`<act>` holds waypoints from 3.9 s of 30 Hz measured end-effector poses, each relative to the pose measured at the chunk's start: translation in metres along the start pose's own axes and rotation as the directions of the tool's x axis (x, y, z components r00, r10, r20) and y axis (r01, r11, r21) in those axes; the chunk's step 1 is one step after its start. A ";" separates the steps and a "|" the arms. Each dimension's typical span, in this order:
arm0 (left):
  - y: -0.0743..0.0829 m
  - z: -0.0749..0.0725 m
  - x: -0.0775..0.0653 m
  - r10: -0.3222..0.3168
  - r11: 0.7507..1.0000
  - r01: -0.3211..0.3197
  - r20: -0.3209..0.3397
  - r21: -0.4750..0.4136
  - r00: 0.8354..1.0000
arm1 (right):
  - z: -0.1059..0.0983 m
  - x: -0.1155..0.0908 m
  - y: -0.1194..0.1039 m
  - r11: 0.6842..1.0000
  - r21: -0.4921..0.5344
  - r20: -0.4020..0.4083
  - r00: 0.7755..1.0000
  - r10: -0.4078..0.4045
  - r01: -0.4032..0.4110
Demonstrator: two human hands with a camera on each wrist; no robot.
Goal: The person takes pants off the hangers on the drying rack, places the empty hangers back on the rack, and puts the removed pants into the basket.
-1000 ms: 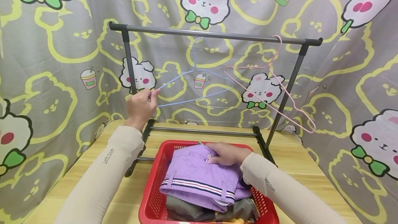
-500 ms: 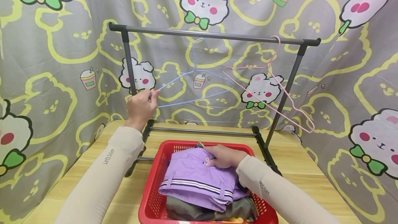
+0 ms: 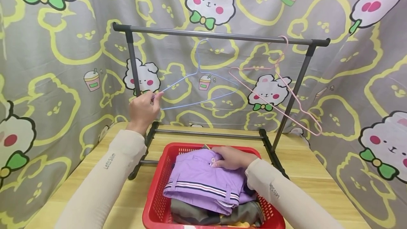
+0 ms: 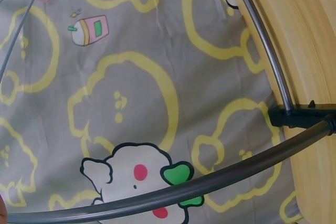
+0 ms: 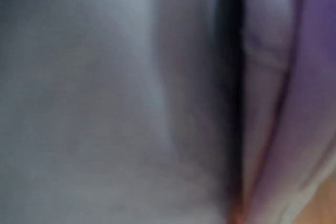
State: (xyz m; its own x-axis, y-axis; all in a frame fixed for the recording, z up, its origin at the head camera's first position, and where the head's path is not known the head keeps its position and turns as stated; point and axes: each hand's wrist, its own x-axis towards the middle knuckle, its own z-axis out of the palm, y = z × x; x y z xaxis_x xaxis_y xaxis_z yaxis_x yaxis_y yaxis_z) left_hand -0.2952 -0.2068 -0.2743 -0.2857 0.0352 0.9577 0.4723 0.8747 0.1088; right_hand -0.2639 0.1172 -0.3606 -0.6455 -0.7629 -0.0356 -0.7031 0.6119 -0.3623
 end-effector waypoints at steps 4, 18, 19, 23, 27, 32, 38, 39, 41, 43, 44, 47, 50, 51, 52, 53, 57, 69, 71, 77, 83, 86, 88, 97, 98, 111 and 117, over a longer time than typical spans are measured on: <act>0.000 0.000 0.001 0.002 1.000 -0.002 -0.018 -0.006 1.000 | -0.005 -0.003 -0.001 1.000 0.011 -0.019 1.000 -0.001 0.001; 0.007 -0.010 0.008 0.023 1.000 -0.023 -0.030 0.001 0.999 | -0.025 -0.014 0.004 0.997 0.082 -0.062 0.998 0.016 -0.011; 0.008 -0.010 0.008 0.024 1.000 -0.024 -0.029 0.002 0.999 | -0.027 -0.015 0.006 0.997 0.080 -0.068 0.998 0.016 -0.011; 0.008 -0.012 0.010 0.020 1.000 -0.020 -0.036 -0.003 0.999 | -0.032 -0.020 0.009 0.995 0.095 -0.078 0.996 0.037 -0.029; 0.009 -0.013 0.011 0.003 1.000 -0.004 -0.048 -0.021 0.999 | -0.039 -0.027 0.012 0.992 0.109 -0.094 0.992 0.080 -0.070; 0.011 -0.014 0.013 -0.005 1.000 0.004 -0.060 -0.027 0.998 | -0.046 -0.036 0.018 0.986 0.112 -0.117 0.984 0.134 -0.121; 0.014 -0.017 0.014 -0.015 0.999 0.013 -0.081 -0.031 0.997 | -0.053 -0.046 0.028 0.981 0.145 -0.156 0.976 0.151 -0.129; 0.014 -0.017 0.015 -0.017 0.999 0.015 -0.084 -0.033 0.996 | -0.053 -0.048 0.030 0.981 0.149 -0.165 0.975 0.151 -0.127; 0.015 -0.018 0.016 -0.026 0.999 0.022 -0.103 -0.039 0.994 | -0.054 -0.051 0.035 0.981 0.147 -0.182 0.972 0.149 -0.123; 0.016 -0.019 0.017 -0.030 0.999 0.026 -0.113 -0.039 0.993 | -0.055 -0.054 0.040 0.982 0.142 -0.198 0.968 0.152 -0.125; 0.017 -0.019 0.017 -0.033 0.999 0.029 -0.116 -0.041 0.993 | -0.056 -0.056 0.043 0.982 0.139 -0.205 0.966 0.155 -0.128; 0.018 -0.019 0.018 -0.040 0.998 0.034 -0.123 -0.045 0.992 | -0.059 -0.061 0.048 0.979 0.142 -0.223 0.959 0.174 -0.145; 0.019 -0.019 0.019 -0.048 0.998 0.041 -0.134 -0.053 0.990 | -0.062 -0.066 0.051 0.975 0.149 -0.242 0.950 0.200 -0.167; 0.019 -0.019 0.019 -0.053 0.997 0.045 -0.138 -0.057 0.989 | -0.063 -0.068 0.053 0.973 0.150 -0.249 0.946 0.208 -0.174; 0.019 -0.019 0.019 -0.056 0.997 0.048 -0.141 -0.057 0.988 | -0.064 -0.069 0.054 0.972 0.152 -0.255 0.943 0.216 -0.181; 0.020 -0.019 0.019 -0.062 0.997 0.054 -0.143 -0.060 0.988 | -0.064 -0.070 0.056 0.969 0.154 -0.261 0.939 0.226 -0.190; 0.024 -0.020 0.020 -0.070 0.997 0.064 -0.122 -0.054 0.990 | -0.064 -0.074 0.062 0.964 0.159 -0.274 0.929 0.248 -0.211; 0.036 -0.019 0.018 -0.106 0.993 0.102 -0.076 -0.057 0.991 | -0.062 -0.083 0.071 0.957 0.196 -0.275 0.924 0.265 -0.216; 0.038 -0.017 0.017 -0.115 0.991 0.111 -0.068 -0.069 0.991 | -0.062 -0.085 0.073 0.956 0.197 -0.279 0.922 0.269 -0.219; 0.041 -0.013 0.013 -0.128 0.988 0.123 -0.064 -0.089 0.990 | -0.060 -0.091 0.082 0.946 0.181 -0.356 0.879 0.319 -0.270; 0.045 -0.010 0.011 -0.151 0.982 0.146 -0.036 -0.119 0.988 | -0.061 -0.100 0.097 0.917 0.172 -0.497 0.772 0.396 -0.360; 0.047 -0.010 0.010 -0.163 0.979 0.159 -0.026 -0.124 0.986 | -0.062 -0.105 0.104 0.891 0.209 -0.545 0.708 0.449 -0.404; 0.047 -0.009 0.009 -0.165 0.980 0.161 -0.027 -0.120 0.986 | -0.062 -0.109 0.107 0.872 0.234 -0.570 0.666 0.482 -0.430; 0.052 -0.005 0.005 -0.204 0.971 0.199 -0.017 -0.134 0.979 | -0.061 -0.119 0.112 0.848 0.244 -0.610 0.605 0.512 -0.472; 0.053 -0.005 0.004 -0.210 0.969 0.206 -0.013 -0.139 0.978 | -0.061 -0.119 0.112 0.847 0.247 -0.611 0.603 0.513 -0.471; 0.068 0.005 -0.012 -0.184 0.964 0.180 -0.001 -0.195 0.983 | -0.056 -0.124 0.111 0.847 0.265 -0.618 0.592 0.516 -0.462; 0.074 0.007 -0.018 -0.158 0.964 0.154 -0.004 -0.216 0.987 | -0.054 -0.124 0.110 0.852 0.259 -0.626 0.592 0.507 -0.456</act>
State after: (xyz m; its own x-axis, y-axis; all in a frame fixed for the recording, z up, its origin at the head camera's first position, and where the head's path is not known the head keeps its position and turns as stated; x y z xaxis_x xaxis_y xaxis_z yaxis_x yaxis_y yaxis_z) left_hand -0.2609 -0.1393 -0.2853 -0.3532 -0.1058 0.9296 0.5914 0.7446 0.3095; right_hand -0.2772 0.2908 -0.3456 -0.9255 -0.0105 0.3785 -0.2274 0.8148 -0.5333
